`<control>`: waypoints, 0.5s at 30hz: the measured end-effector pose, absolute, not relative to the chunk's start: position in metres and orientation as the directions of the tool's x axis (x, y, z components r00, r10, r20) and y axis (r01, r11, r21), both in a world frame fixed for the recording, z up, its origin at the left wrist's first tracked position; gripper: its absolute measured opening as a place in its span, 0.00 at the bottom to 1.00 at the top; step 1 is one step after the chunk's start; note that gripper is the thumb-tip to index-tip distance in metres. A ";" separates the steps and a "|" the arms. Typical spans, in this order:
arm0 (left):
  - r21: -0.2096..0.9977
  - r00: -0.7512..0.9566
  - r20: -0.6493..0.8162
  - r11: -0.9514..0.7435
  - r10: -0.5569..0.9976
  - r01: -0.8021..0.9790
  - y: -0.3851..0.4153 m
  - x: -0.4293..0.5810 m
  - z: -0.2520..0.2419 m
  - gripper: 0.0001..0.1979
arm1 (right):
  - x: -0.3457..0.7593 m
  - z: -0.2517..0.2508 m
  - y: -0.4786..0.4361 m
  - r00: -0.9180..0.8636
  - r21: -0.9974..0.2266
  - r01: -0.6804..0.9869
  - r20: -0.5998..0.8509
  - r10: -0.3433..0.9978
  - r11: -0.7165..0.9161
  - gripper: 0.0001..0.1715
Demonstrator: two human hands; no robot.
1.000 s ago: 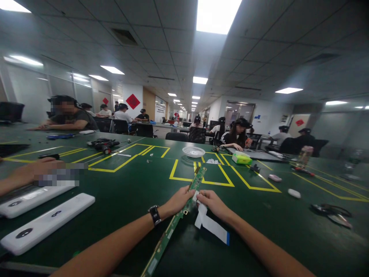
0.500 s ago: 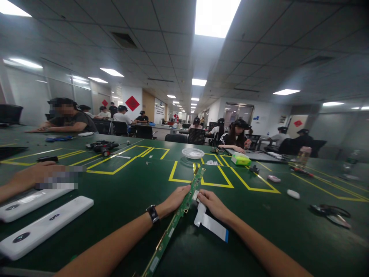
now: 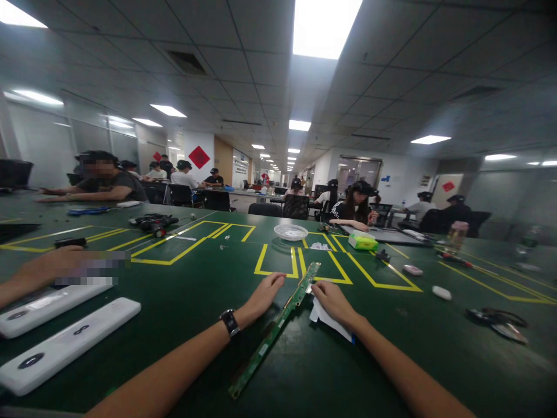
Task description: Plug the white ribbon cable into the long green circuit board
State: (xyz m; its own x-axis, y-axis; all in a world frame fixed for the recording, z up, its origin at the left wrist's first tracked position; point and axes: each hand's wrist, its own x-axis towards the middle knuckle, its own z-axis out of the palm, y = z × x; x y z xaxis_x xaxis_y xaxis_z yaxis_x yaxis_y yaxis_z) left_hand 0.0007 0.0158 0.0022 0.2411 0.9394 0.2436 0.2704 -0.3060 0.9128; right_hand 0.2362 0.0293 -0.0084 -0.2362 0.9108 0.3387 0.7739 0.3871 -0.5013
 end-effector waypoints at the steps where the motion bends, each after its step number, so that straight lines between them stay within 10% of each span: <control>1: 0.905 0.250 0.254 -0.321 0.934 0.278 0.016 0.001 0.002 0.22 | 0.242 -0.009 0.033 -0.208 -0.458 0.813 0.349 0.914 0.360 0.23; 15: 0.850 0.311 0.330 -0.424 0.892 0.314 0.013 0.004 -0.004 0.21 | 0.267 -0.023 0.047 -0.147 -0.074 0.980 0.375 0.915 0.187 0.16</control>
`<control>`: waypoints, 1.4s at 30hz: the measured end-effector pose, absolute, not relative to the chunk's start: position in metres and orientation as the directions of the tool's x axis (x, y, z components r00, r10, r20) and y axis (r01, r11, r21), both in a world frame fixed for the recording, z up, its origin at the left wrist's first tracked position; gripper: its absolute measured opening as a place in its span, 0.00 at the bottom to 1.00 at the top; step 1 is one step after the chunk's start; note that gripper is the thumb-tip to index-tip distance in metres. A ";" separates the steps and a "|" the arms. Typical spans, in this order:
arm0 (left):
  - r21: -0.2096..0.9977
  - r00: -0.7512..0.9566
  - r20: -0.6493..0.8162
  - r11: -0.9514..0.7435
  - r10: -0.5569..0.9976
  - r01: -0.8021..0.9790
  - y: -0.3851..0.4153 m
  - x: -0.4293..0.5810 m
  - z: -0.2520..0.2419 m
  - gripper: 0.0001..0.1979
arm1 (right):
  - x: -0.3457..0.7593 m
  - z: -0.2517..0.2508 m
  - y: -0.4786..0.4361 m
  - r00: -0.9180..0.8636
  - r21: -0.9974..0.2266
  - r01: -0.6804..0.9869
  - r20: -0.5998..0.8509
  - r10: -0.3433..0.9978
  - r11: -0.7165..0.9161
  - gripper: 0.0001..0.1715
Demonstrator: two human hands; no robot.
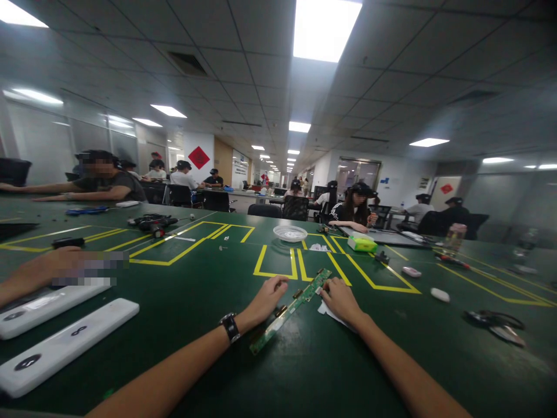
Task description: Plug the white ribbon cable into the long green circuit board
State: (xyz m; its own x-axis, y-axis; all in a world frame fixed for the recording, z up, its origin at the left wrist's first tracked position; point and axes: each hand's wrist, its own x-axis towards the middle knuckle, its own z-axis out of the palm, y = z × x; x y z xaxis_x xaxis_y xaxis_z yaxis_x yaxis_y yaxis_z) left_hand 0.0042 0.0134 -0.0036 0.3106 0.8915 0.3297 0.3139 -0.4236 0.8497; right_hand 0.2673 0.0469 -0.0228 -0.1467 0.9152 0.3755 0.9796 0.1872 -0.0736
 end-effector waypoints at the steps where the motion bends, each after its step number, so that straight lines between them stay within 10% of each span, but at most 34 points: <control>1: 0.844 0.316 0.330 -0.428 0.890 0.325 0.013 0.005 -0.004 0.21 | 0.267 -0.023 0.047 -0.145 -0.074 0.980 0.380 0.913 0.186 0.16; 42: 0.761 0.333 0.460 -0.559 0.823 0.330 0.008 0.008 -0.006 0.16 | 0.268 -0.020 0.050 -0.212 -0.113 0.952 0.426 0.879 0.284 0.13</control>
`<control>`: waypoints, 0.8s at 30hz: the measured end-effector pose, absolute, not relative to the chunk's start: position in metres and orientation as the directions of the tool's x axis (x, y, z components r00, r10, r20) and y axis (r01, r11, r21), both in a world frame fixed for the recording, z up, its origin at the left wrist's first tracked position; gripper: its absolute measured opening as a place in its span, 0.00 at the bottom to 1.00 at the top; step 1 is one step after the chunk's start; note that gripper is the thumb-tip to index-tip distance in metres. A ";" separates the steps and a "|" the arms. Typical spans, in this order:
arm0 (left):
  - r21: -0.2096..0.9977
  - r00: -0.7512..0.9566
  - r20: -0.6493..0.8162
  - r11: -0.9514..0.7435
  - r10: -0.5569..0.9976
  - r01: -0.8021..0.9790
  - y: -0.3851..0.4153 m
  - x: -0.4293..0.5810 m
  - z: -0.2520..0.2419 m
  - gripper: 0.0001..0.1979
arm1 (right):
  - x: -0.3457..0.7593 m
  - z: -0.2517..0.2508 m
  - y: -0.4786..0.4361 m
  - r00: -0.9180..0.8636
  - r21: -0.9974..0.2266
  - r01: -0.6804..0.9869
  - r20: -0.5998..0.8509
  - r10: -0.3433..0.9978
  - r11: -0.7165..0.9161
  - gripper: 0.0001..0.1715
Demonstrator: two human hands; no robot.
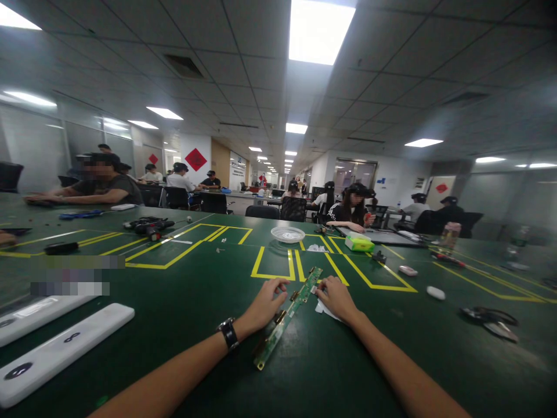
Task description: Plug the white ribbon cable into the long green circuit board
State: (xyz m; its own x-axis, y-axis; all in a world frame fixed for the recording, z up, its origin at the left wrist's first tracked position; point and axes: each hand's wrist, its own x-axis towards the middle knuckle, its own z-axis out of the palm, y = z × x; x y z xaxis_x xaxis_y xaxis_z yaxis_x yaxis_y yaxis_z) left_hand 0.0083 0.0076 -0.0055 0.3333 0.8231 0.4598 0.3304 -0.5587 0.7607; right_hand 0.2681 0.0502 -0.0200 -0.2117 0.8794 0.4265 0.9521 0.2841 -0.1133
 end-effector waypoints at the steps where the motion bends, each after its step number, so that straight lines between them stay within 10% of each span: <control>1: 0.761 0.333 0.458 -0.557 0.824 0.332 0.008 0.008 -0.006 0.16 | 0.268 -0.020 0.051 -0.171 -0.113 0.964 0.437 0.883 0.242 0.13; 24: 0.718 0.374 0.460 -0.586 0.805 0.377 0.005 0.008 -0.003 0.15 | 0.265 -0.020 0.049 -0.263 -0.178 0.911 0.448 0.855 0.373 0.10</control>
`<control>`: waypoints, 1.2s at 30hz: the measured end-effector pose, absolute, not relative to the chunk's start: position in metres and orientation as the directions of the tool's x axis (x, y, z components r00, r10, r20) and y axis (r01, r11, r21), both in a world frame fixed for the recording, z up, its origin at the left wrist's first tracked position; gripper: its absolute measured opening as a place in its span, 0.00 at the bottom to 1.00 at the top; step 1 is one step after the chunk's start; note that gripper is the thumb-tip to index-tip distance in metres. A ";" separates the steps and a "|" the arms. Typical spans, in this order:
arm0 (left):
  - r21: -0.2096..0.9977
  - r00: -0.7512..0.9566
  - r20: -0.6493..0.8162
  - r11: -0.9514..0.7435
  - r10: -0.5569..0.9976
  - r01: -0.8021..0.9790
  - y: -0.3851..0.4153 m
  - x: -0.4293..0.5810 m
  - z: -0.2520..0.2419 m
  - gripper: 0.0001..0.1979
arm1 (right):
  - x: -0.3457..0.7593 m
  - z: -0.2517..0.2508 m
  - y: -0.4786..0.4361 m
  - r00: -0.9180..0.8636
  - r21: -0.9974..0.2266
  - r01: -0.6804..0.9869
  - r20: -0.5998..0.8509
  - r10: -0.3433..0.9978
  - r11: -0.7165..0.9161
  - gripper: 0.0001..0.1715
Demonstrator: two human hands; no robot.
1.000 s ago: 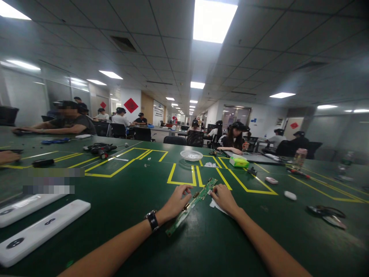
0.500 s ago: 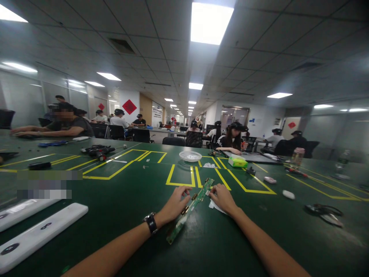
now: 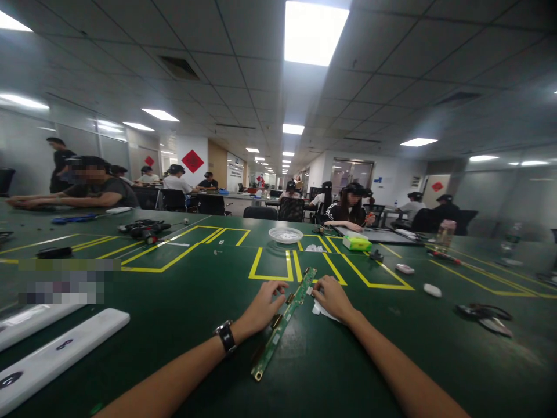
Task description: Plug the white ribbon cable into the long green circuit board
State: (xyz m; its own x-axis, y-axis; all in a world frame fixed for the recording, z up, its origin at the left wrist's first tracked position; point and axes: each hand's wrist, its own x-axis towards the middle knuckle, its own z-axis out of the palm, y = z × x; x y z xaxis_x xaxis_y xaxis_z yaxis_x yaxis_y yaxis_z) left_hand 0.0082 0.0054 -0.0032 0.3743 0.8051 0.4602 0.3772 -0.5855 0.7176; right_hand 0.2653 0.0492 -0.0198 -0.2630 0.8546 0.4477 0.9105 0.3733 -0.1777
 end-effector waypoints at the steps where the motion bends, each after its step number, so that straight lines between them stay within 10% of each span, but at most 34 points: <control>1: 0.714 0.378 0.460 -0.588 0.803 0.379 0.006 0.008 -0.004 0.15 | 0.265 -0.020 0.049 -0.229 -0.183 0.922 0.451 0.862 0.341 0.11; 20: 0.286 0.678 0.338 -0.757 0.653 0.587 -0.001 0.006 -0.016 0.14 | 0.253 -0.018 0.042 -0.321 -0.185 0.881 0.442 0.838 0.435 0.10; 36: 0.314 0.489 0.335 -0.585 0.805 0.748 0.003 0.009 -0.019 0.25 | 0.213 -0.019 0.017 -0.492 -0.264 0.728 0.441 0.751 0.633 0.07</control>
State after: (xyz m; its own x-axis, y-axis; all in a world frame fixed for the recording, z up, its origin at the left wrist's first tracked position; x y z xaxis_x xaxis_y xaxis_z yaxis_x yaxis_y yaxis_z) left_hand 0.0086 0.0032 -0.0195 0.4891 0.8053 0.3350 0.7481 -0.5848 0.3136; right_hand 0.2127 0.0172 -0.0192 -0.4924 0.7505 0.4407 0.7279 0.6327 -0.2643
